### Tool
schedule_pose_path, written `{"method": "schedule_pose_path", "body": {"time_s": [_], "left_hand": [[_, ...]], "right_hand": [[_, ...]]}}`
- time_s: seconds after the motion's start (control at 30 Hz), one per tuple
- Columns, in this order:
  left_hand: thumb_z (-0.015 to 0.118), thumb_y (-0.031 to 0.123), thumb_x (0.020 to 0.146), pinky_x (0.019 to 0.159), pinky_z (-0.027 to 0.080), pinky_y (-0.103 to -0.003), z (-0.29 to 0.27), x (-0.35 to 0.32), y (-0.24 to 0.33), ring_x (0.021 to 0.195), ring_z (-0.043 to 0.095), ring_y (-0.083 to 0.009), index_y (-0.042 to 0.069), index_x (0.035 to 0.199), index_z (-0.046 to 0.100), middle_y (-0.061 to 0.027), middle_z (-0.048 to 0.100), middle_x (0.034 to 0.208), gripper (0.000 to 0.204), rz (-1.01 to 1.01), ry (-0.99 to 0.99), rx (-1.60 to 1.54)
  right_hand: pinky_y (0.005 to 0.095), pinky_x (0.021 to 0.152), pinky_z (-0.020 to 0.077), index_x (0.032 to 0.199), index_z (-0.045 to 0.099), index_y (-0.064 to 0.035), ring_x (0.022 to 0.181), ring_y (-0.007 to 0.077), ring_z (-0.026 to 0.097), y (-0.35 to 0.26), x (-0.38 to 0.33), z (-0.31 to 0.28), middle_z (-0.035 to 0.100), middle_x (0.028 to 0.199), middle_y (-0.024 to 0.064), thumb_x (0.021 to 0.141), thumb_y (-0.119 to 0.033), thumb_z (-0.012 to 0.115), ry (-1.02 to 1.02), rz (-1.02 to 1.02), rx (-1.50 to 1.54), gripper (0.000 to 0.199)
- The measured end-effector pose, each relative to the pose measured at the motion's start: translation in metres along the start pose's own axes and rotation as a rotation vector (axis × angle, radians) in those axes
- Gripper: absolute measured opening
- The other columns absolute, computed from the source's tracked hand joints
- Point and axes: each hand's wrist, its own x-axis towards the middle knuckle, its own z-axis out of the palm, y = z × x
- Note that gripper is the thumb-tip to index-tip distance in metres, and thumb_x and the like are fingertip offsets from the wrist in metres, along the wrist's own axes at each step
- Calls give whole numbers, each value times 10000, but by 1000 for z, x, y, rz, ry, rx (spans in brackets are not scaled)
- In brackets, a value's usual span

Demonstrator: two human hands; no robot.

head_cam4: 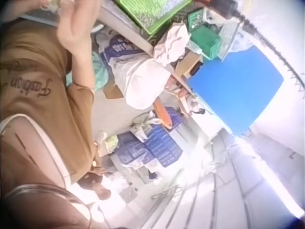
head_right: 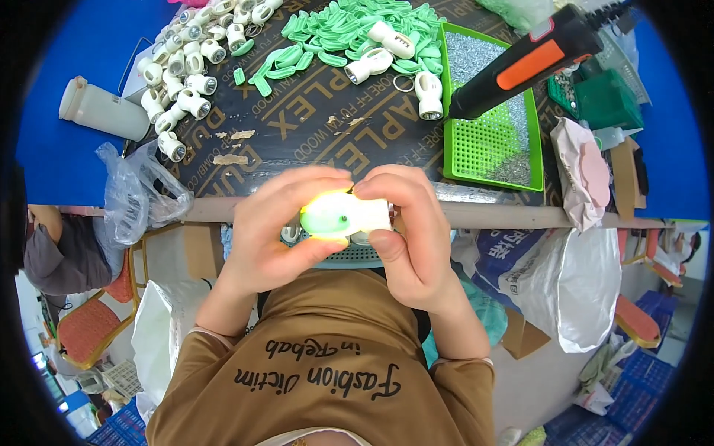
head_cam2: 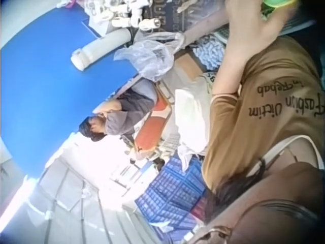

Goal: Assembling small plastic flashlights by inserting internal components, attaching lanyards, and using an electric screwdriver.

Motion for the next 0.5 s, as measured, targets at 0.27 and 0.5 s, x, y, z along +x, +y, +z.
{"method": "schedule_pose_path", "body": {"time_s": [0.27,0.5], "left_hand": [[765,45,647,639,507,-352,16,-7,1,724,629,-297,-5,1105,601,-156,648,947,488,213,76,268],[731,64,699,674,511,-342,16,-9,-3,754,624,-300,-21,1100,588,-182,625,950,434,75,52,160]], "right_hand": [[306,775,404,1055,481,6,844,205,486,3,-4,20,510,980,147,973,-278,433,182,-38,82,299],[301,758,407,1050,503,3,835,200,491,1,3,20,510,962,119,968,-302,452,155,78,121,320]]}}
